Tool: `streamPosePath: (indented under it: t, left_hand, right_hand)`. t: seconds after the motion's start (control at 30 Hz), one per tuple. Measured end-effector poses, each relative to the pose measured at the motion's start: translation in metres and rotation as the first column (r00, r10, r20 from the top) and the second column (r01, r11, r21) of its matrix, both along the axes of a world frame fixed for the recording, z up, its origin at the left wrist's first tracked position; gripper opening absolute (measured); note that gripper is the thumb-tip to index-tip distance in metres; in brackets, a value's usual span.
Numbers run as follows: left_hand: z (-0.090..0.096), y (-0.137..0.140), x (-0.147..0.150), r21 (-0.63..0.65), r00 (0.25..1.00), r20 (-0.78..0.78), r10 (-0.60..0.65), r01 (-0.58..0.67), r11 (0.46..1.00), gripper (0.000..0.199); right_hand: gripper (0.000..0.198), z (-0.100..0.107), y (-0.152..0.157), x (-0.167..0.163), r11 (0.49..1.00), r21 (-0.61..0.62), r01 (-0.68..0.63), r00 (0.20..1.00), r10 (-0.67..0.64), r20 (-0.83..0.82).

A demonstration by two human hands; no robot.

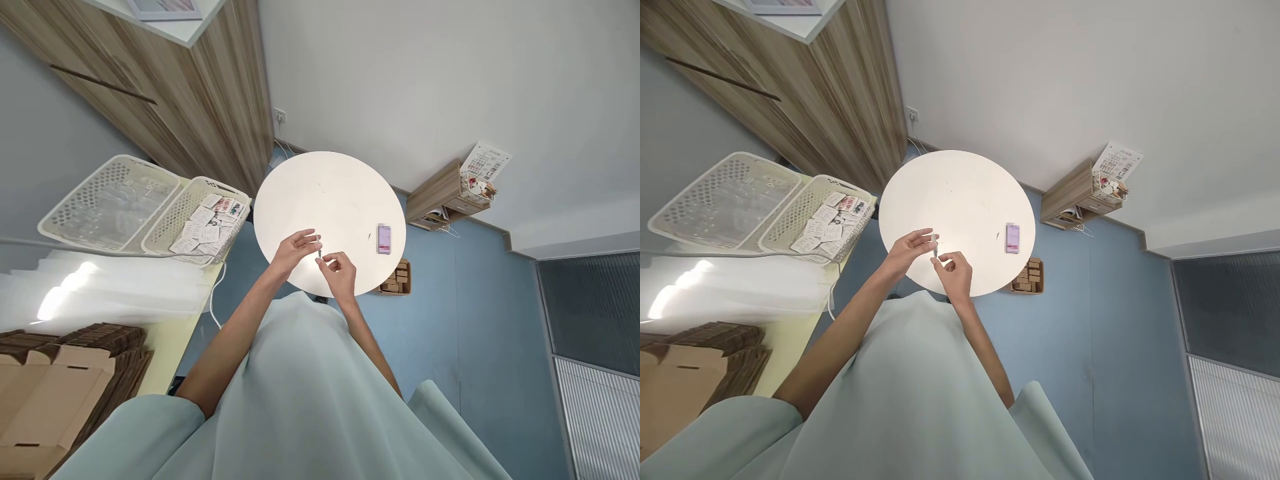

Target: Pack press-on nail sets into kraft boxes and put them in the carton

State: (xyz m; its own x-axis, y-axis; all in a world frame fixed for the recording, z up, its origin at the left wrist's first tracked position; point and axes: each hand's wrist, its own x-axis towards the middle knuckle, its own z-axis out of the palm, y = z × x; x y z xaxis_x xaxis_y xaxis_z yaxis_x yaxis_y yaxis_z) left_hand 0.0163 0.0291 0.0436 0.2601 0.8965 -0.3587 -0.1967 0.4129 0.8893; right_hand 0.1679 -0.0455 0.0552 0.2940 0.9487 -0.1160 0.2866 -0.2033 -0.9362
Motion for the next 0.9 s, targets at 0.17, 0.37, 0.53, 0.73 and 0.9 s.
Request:
streamPosePath:
  t: [0.17,0.37,0.53,0.73,0.9]
  left_hand:
    - [-0.004,-0.001,-0.002,0.034,1.000,-0.009,0.028,-0.028,0.999,0.085]
    - [-0.005,0.002,-0.011,0.041,0.994,-0.025,0.103,-0.102,0.994,0.077]
    - [-0.007,0.005,-0.018,0.015,0.997,0.033,0.074,-0.074,0.997,0.072]
    - [-0.007,0.002,-0.021,-0.070,0.953,0.298,-0.059,0.083,0.994,0.072]
    - [-0.002,-0.002,-0.018,-0.023,0.898,0.400,-0.184,0.211,0.977,0.069]
  right_hand:
    - [0.023,0.000,0.001,0.003,0.997,-0.020,0.071,0.997,-0.071,0.023]
    - [0.032,-0.003,0.010,0.018,0.988,-0.079,0.130,0.983,-0.139,-0.117]
    - [0.033,-0.007,0.010,0.022,0.991,-0.103,0.083,0.961,-0.107,-0.256]
    - [0.032,-0.008,0.011,0.024,0.975,-0.195,-0.105,0.803,-0.032,-0.596]
    - [0.033,-0.009,0.012,0.019,0.946,-0.247,-0.209,0.711,-0.027,-0.703]
